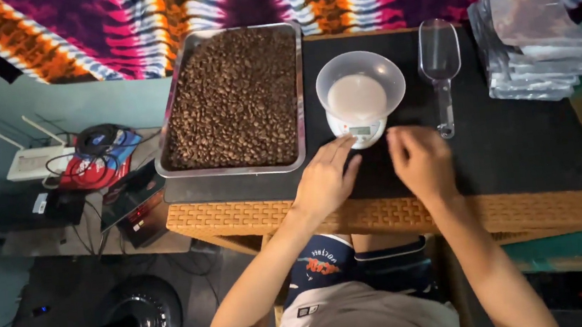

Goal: Weighing and packaging roasted coffee beans into plastic bags using a scoop and a digital scale.

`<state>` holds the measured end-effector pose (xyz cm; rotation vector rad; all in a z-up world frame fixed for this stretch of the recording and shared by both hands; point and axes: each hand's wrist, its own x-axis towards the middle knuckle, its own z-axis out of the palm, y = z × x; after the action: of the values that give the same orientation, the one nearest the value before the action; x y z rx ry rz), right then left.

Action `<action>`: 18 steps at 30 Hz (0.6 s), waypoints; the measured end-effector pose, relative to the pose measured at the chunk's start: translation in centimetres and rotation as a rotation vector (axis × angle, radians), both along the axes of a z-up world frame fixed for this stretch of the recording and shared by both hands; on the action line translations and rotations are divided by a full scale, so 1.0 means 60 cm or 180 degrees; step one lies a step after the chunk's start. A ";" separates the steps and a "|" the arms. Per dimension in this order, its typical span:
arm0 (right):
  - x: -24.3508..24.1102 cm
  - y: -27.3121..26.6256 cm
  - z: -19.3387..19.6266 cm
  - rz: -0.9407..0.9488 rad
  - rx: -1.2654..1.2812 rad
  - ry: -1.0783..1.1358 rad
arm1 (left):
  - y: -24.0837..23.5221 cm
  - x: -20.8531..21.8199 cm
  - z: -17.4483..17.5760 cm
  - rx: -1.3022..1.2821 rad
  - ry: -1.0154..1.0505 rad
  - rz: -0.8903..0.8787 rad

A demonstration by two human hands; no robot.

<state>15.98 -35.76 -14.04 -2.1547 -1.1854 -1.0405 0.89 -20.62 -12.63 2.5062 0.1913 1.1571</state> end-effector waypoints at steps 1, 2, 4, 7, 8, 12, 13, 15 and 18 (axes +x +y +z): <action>0.007 -0.010 0.012 0.0010 -0.0005 0.0006 | 0.000 -0.006 0.003 -0.0005 0.0006 0.0010; 0.015 -0.020 0.025 -0.0190 0.0158 -0.0184 | 0.001 -0.011 0.005 -0.0125 -0.0136 -0.0135; 0.024 -0.035 0.065 -0.0371 0.0339 -0.0380 | 0.013 -0.029 0.041 -0.0227 -0.0286 -0.0263; 0.036 -0.056 0.101 -0.0415 -0.0042 0.0562 | 0.054 -0.068 0.110 -0.0275 -0.0300 -0.0570; 0.051 -0.062 0.089 -0.0570 -0.0281 0.0838 | 0.080 -0.073 0.120 0.0098 -0.0413 -0.0114; 0.096 -0.073 0.030 -0.0761 -0.0698 0.1128 | 0.196 -0.090 0.135 0.0625 -0.0205 0.0734; 0.085 -0.065 0.048 -0.0734 -0.0698 0.1127 | 0.220 -0.087 0.120 0.0631 -0.0201 0.0760; 0.059 -0.057 0.081 -0.0836 -0.0500 0.1273 | 0.264 -0.084 0.087 0.0774 0.0151 0.1338; 0.078 -0.067 0.077 -0.1026 -0.0723 0.0857 | 0.273 -0.082 0.074 0.0438 0.0663 0.1529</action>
<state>20.64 -39.79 -9.43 -2.6299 -0.8854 -0.7305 -4.00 -4.26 -8.20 2.7903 0.8337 1.0993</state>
